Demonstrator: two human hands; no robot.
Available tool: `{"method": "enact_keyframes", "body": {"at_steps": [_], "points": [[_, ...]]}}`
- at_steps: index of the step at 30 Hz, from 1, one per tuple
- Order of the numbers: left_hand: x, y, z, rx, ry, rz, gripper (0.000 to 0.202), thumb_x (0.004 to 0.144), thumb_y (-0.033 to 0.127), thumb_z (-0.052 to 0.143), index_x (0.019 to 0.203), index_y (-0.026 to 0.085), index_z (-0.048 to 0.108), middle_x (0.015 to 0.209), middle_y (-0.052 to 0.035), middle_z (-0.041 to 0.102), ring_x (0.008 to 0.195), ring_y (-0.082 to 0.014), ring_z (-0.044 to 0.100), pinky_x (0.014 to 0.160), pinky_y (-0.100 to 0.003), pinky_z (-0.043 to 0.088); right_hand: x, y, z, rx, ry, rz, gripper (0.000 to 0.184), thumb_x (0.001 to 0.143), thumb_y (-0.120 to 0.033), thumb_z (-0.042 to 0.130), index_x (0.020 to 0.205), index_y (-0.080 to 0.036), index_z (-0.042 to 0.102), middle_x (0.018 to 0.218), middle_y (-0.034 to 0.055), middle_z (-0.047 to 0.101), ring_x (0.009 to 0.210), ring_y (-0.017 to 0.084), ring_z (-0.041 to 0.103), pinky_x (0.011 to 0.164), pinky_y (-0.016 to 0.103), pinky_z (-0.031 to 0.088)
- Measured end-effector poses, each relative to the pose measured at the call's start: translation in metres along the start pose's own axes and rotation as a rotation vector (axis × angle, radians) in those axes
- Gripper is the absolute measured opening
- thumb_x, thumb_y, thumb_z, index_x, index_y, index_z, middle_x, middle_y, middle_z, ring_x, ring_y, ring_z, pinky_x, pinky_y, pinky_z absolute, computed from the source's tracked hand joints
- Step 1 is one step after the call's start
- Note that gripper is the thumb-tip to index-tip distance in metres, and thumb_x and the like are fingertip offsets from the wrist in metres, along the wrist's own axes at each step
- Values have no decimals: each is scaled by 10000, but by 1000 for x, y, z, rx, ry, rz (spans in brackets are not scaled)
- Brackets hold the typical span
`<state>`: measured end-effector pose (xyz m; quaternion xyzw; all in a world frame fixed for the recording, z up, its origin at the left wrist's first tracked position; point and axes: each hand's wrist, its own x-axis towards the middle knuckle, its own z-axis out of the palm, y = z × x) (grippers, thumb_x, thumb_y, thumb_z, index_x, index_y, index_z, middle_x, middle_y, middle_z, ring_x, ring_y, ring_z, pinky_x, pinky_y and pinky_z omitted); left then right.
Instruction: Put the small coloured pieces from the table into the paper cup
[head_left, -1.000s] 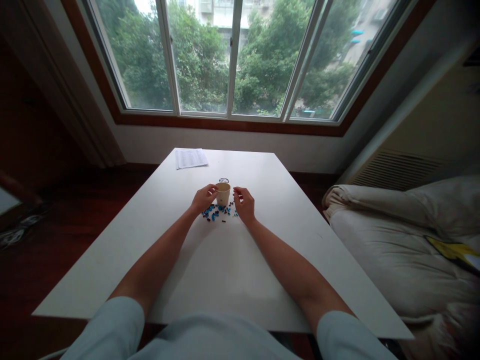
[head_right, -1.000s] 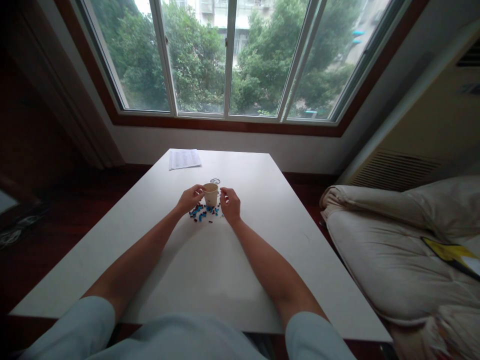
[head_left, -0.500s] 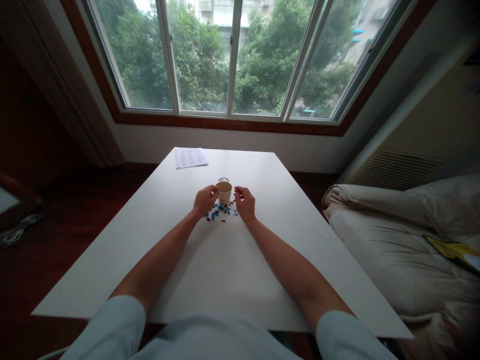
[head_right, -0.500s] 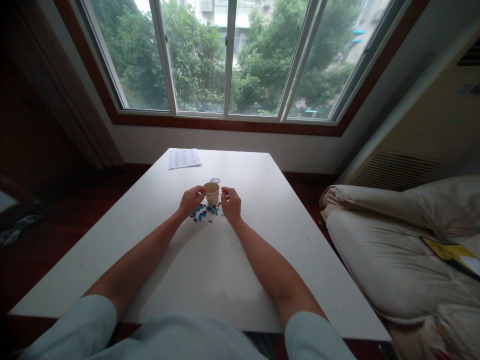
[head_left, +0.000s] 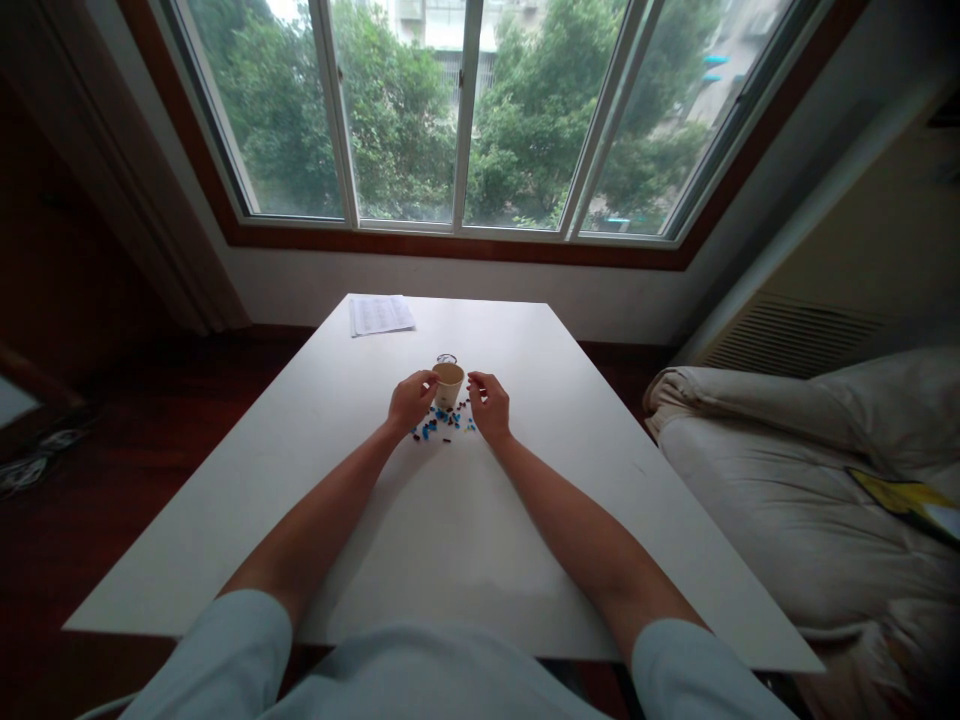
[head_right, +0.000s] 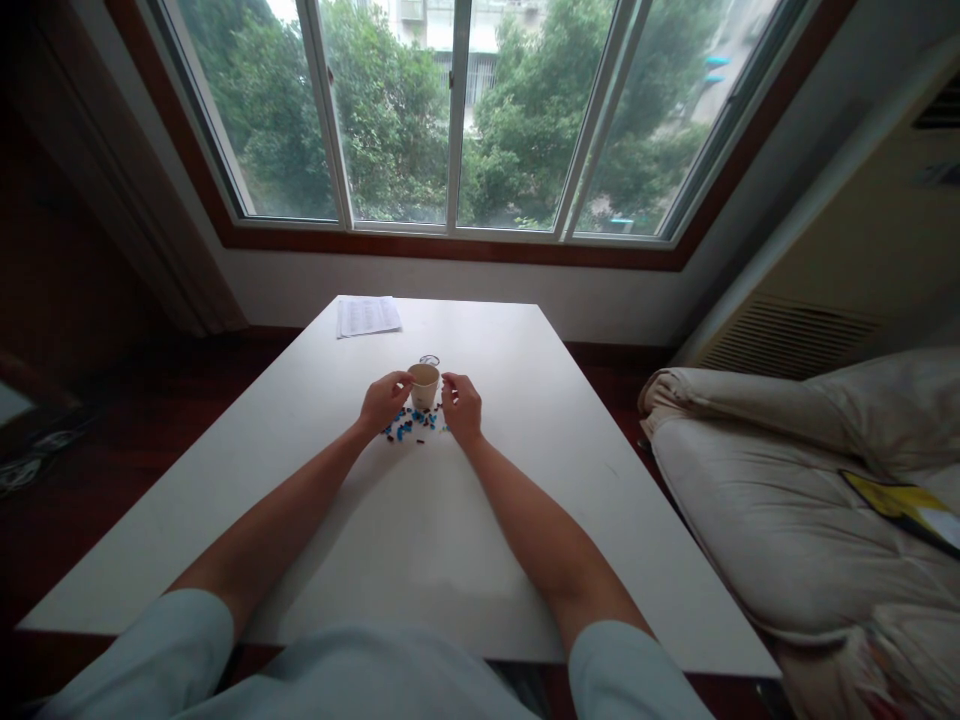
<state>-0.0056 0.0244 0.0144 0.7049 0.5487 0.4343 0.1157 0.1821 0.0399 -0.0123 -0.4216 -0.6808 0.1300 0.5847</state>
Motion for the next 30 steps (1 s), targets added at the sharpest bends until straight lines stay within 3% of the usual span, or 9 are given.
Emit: {"method": "enact_keyframes", "body": {"at_steps": [4,8,13,19,24,30], "points": [[-1,0,1,-68,-35,-24,273,898,208,519,1130,229,661,1036,-42,726,720,-135,628,694,-259,492,0,-3,-1,-25,-4,-21,269,957,-285,436,1109,-207,644,1036,80,673,850,183,634,710,322,569],[1,-7,-4,-93,-33,-64,339,896,197,503,1212,241,619,1012,-25,721,687,-118,624,663,-242,492,0,-5,-3,-80,-24,-94,281,954,-264,435,1147,-223,636,1098,88,667,1003,220,620,835,382,563],[7,-35,-10,29,-18,-65,242,877,191,512,1035,205,694,1046,-57,708,792,-150,634,772,-281,509,2,-5,-3,-115,-85,-209,317,945,-238,463,1226,-230,609,1185,93,647,1151,247,565,1009,464,485],[5,-57,-10,280,-195,-110,140,795,249,623,872,214,734,916,-60,711,822,-186,624,789,-294,488,4,-5,0,-133,-148,-250,337,928,-245,509,1252,-267,599,1284,82,597,1233,255,518,1061,492,448],[-1,-55,-6,366,-214,-118,103,756,316,672,764,225,722,832,-61,701,801,-193,614,726,-276,469,3,2,0,-156,-120,-196,330,897,-250,557,1224,-268,593,1340,98,520,1268,267,480,1015,484,486],[-4,-49,2,353,-177,-140,148,764,362,692,751,215,699,826,-75,686,784,-197,603,691,-276,456,1,12,1,-133,-77,-104,300,876,-280,567,1171,-225,567,1190,109,547,1043,233,560,727,353,555]]}}
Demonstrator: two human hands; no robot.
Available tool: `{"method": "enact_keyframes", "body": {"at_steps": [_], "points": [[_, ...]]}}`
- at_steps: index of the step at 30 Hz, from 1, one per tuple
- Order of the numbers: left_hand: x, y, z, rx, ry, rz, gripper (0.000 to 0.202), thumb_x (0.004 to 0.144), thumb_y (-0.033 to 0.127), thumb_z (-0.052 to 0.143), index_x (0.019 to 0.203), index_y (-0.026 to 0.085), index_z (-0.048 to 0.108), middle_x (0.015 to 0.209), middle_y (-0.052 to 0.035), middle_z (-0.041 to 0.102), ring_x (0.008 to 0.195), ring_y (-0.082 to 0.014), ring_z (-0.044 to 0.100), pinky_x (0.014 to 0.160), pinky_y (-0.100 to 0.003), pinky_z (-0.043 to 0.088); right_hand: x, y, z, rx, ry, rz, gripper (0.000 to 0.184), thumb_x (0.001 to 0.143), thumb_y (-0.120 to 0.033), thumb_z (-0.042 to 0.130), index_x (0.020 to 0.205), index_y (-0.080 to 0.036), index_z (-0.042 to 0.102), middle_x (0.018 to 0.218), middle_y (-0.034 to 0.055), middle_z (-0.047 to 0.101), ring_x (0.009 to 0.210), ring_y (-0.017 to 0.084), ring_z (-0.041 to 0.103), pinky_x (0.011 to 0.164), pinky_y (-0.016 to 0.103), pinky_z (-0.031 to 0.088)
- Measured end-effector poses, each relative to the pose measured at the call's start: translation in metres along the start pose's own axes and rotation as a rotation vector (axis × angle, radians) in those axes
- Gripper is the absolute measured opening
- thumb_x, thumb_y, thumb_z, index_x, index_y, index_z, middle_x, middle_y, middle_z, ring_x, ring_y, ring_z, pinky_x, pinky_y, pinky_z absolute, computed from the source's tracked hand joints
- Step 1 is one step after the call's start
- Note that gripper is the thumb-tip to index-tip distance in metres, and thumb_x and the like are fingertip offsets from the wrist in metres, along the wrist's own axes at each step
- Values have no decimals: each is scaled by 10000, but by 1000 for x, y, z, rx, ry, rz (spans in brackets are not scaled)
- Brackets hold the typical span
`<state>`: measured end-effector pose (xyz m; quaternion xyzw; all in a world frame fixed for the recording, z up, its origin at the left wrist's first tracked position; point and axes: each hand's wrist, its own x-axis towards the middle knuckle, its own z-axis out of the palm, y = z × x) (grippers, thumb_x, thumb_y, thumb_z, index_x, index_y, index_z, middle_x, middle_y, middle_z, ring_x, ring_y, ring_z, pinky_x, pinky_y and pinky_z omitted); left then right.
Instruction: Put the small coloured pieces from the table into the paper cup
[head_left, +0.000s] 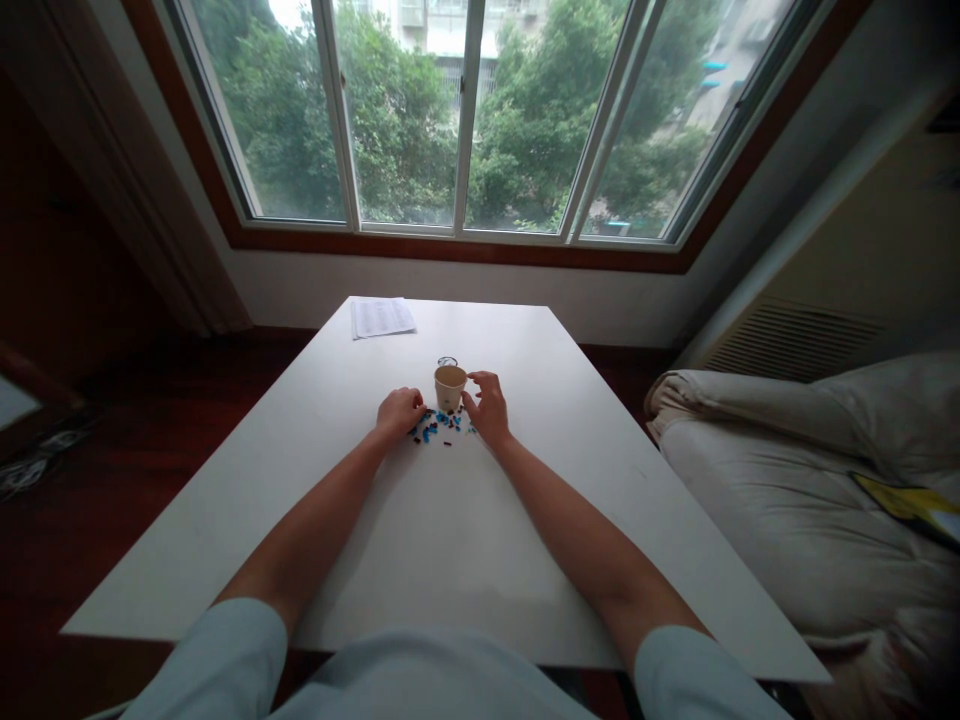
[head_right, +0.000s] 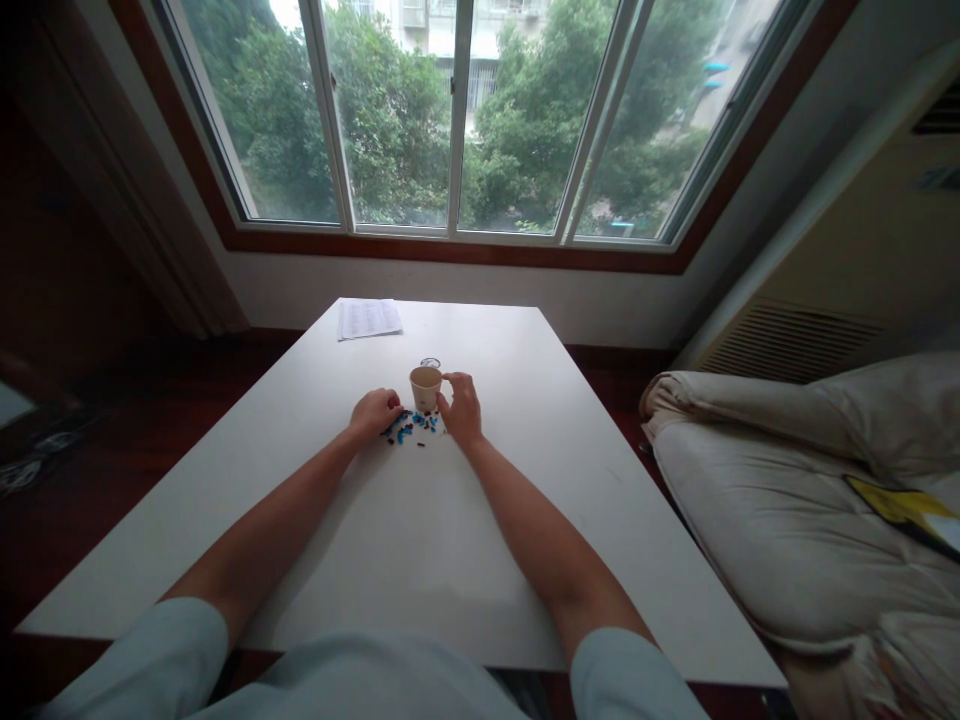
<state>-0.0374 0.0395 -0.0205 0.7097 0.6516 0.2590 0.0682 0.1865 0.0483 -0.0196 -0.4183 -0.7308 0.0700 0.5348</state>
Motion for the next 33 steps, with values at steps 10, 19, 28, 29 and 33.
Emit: {"method": "enact_keyframes", "body": {"at_steps": [10,19,28,29,33], "points": [[1,-2,-2,-30,-84,29,117,803,268,637,847,242,743,900,-61,722,824,-202,630,725,-282,458,-5,1,-4,-130,-303,-88,168,918,-350,558,863,-238,670,689,-18,623,598,132,529,599,239,397],[0,-2,-7,43,-171,35,218,795,218,610,965,243,743,970,-35,722,842,-171,634,701,-245,447,-5,-15,-2,-526,-785,-20,360,991,-420,421,1264,-354,645,1122,36,724,993,216,662,836,284,437],[-3,1,-4,40,-174,102,179,807,287,623,936,250,742,933,-37,702,811,-162,619,671,-239,424,-4,-23,-5,-548,-770,48,347,989,-402,425,1216,-318,674,1090,54,725,999,221,647,811,277,410],[-3,2,-4,44,-174,109,178,806,290,626,933,250,744,930,-39,701,809,-161,619,672,-239,424,-4,-24,-5,-547,-765,50,342,987,-398,431,1204,-310,680,1072,57,727,986,221,648,801,277,408],[-5,6,-6,51,-172,131,180,803,310,640,931,246,751,925,-47,705,809,-161,626,676,-237,433,-4,-24,-5,-525,-744,51,312,973,-367,463,1173,-299,694,1045,56,733,956,216,651,785,274,404]]}}
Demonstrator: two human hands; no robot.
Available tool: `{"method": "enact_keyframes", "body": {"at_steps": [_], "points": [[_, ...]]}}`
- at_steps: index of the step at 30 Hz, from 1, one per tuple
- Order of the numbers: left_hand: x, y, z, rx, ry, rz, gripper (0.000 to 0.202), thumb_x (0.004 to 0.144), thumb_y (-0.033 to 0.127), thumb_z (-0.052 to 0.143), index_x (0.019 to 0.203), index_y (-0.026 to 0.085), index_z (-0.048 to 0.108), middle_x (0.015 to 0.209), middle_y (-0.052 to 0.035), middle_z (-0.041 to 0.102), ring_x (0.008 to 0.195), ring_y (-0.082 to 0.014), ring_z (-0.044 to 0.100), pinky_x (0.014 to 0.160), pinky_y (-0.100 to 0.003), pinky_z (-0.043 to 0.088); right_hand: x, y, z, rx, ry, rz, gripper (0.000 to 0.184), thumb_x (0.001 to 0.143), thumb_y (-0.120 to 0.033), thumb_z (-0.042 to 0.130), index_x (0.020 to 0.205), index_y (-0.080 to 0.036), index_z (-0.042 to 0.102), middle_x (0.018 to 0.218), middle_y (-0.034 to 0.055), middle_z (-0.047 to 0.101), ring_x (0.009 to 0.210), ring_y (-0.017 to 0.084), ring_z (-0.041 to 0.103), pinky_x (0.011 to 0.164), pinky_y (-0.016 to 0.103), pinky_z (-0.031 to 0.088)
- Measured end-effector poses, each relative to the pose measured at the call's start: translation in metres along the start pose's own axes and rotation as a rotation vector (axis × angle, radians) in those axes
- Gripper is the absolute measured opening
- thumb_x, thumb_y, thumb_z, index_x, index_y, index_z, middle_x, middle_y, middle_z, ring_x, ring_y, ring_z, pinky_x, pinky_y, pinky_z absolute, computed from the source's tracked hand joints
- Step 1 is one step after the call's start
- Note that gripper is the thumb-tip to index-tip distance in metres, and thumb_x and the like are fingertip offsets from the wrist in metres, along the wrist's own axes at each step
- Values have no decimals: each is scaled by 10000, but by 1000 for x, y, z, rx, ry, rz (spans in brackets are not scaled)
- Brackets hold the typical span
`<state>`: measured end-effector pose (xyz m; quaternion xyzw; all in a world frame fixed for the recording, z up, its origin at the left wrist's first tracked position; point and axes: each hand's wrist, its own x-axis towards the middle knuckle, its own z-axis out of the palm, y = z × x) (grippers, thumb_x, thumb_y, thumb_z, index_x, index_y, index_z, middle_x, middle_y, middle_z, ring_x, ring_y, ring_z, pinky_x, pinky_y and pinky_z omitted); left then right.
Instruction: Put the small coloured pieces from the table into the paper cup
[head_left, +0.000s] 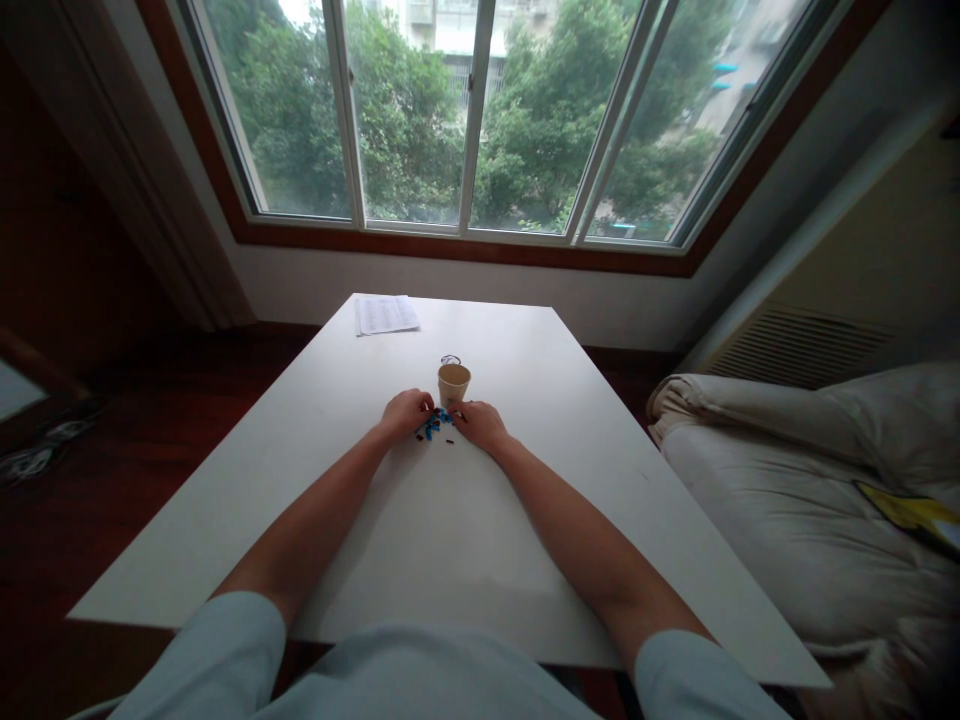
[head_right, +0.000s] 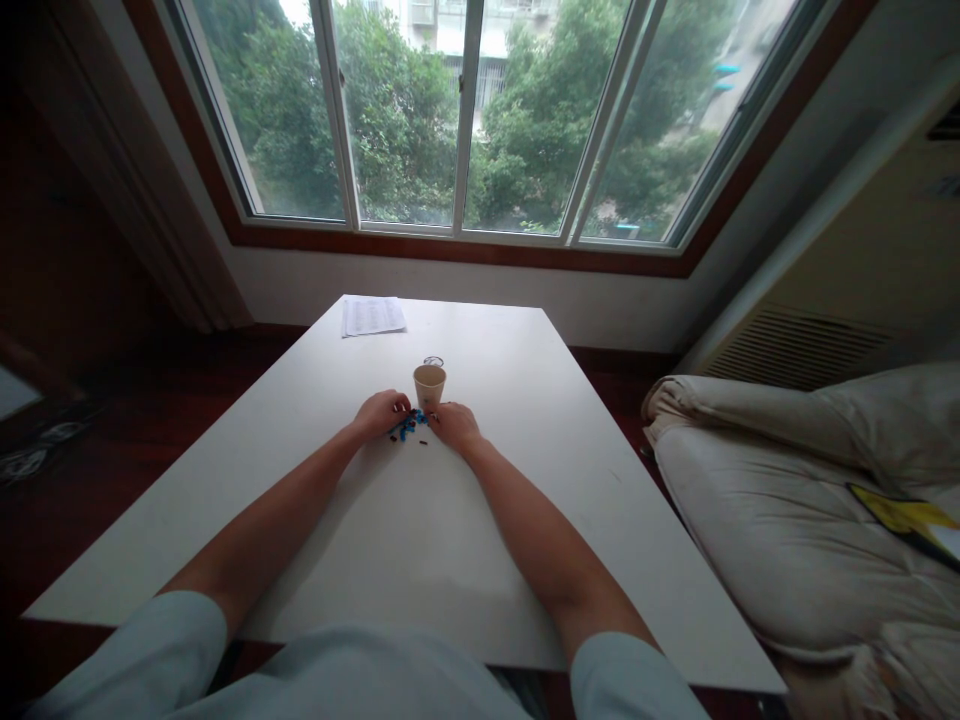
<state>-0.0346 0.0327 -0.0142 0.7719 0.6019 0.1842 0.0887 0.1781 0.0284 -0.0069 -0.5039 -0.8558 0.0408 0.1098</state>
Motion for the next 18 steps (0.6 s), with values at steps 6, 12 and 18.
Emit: {"method": "enact_keyframes", "body": {"at_steps": [6,12,18], "points": [[-1,7,-2,-4,-3,5,171,797,307,664,923,239,758,905,-53,711,807,-158,642,707,-236,461,2,5,2,26,11,-12,275,941,-326,511,1131,-316,710,1062,36,731,956,207,646,774,265,398],[-2,15,0,16,10,-32,148,811,304,660,898,236,758,909,-60,712,856,-172,648,744,-250,477,4,5,0,26,-19,2,257,924,-368,525,1083,-316,720,959,29,728,884,197,637,721,256,378],[-5,21,-4,49,2,-69,154,832,271,631,916,229,753,957,-72,710,905,-181,646,761,-253,473,6,5,-1,55,-51,39,247,905,-378,542,1063,-306,718,968,26,718,846,186,619,672,247,352]]}}
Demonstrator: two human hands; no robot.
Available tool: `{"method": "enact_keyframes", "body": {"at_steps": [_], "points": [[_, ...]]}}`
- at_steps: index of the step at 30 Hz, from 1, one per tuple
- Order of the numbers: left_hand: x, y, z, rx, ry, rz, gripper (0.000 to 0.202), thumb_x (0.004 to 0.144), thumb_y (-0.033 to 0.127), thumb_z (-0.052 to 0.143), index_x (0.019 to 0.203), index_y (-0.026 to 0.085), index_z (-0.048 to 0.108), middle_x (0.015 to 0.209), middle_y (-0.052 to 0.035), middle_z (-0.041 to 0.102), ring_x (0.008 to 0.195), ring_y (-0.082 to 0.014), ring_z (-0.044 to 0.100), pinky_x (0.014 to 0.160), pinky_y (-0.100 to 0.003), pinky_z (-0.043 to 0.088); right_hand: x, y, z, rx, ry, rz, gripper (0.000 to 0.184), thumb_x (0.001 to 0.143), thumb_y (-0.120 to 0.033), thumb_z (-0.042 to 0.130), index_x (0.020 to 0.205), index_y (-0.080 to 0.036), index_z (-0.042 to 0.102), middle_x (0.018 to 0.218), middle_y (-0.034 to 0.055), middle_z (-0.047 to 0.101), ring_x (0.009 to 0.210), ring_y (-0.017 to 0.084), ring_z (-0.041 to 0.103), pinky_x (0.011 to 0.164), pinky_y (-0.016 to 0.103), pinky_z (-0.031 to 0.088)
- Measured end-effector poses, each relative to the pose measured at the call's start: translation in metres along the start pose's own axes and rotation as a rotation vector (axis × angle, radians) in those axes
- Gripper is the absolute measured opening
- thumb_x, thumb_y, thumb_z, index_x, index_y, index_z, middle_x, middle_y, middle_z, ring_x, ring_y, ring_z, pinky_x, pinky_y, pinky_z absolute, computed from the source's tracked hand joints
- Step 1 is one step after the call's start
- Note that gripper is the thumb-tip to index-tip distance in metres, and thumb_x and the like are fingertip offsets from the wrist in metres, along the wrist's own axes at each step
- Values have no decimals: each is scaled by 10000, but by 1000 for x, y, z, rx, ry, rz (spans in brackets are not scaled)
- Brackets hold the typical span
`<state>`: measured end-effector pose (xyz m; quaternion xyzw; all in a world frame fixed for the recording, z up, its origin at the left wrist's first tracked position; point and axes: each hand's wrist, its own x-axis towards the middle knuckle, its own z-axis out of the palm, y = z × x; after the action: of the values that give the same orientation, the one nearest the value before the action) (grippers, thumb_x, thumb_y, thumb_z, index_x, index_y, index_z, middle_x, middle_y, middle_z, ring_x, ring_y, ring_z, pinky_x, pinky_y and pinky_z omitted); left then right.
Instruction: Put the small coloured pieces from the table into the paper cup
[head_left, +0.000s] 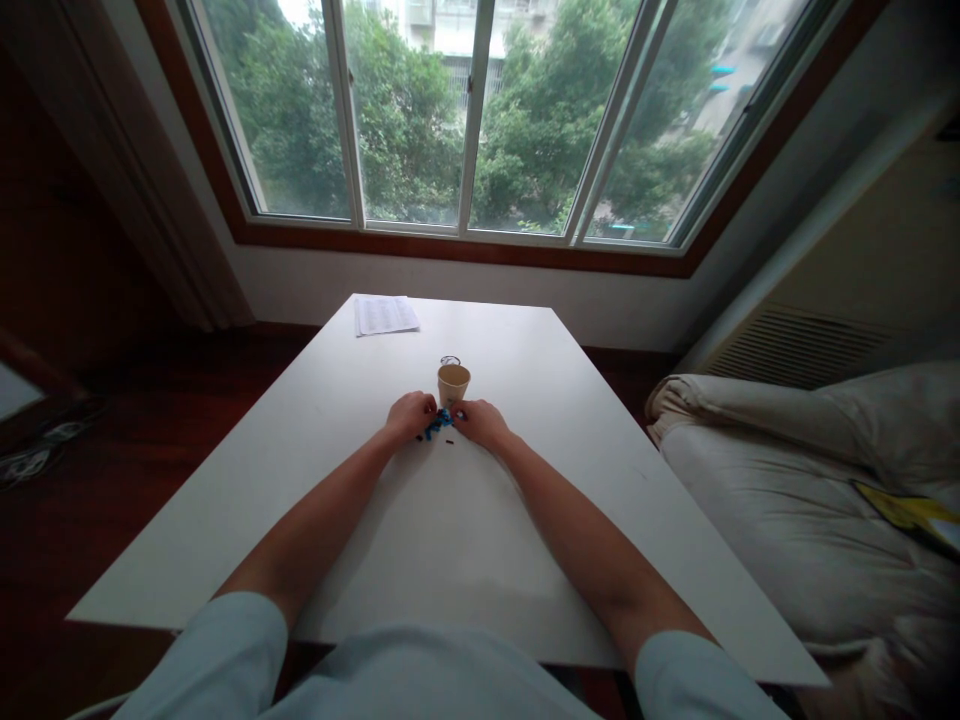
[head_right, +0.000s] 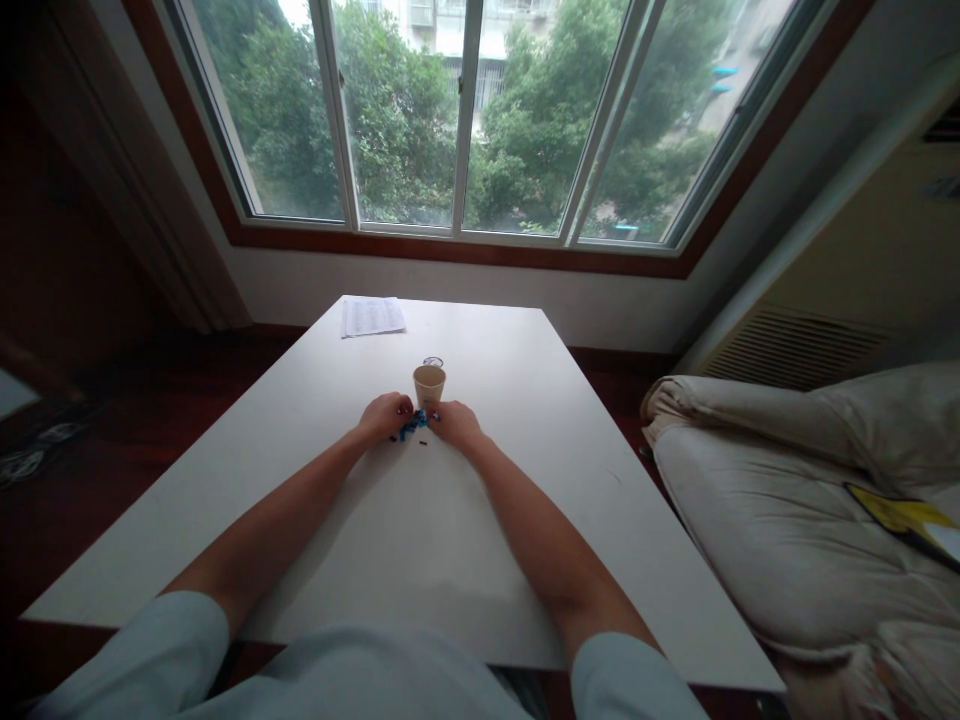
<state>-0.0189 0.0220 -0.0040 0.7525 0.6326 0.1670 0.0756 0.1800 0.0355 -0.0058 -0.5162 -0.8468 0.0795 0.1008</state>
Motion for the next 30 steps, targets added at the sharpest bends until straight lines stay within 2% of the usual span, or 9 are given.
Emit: {"method": "enact_keyframes", "body": {"at_steps": [11,17,26,30], "points": [[-4,6,-6,219,-4,32,251,909,284,497,946,216,736,971,-99,693,915,-209,640,778,-284,454,5,5,2,-6,-22,81,217,863,-331,560,1008,-302,719,948,35,704,814,185,610,645,254,347],[-4,6,-4,193,-1,58,231,905,240,503,943,217,729,976,-101,677,913,-208,634,772,-283,452,3,4,1,25,3,42,214,863,-399,587,977,-289,730,917,38,709,802,193,615,640,255,354],[-2,-2,-2,100,-4,28,232,875,203,526,987,253,722,1016,-71,676,941,-202,625,778,-274,447,1,-3,1,11,10,39,205,880,-380,573,951,-261,724,902,46,715,794,189,624,638,248,348],[-1,-5,-1,95,23,24,252,877,183,501,969,252,725,1013,-73,685,930,-210,630,776,-286,445,0,-3,0,52,91,48,180,865,-346,576,926,-234,703,873,42,712,777,176,618,648,243,349]]}}
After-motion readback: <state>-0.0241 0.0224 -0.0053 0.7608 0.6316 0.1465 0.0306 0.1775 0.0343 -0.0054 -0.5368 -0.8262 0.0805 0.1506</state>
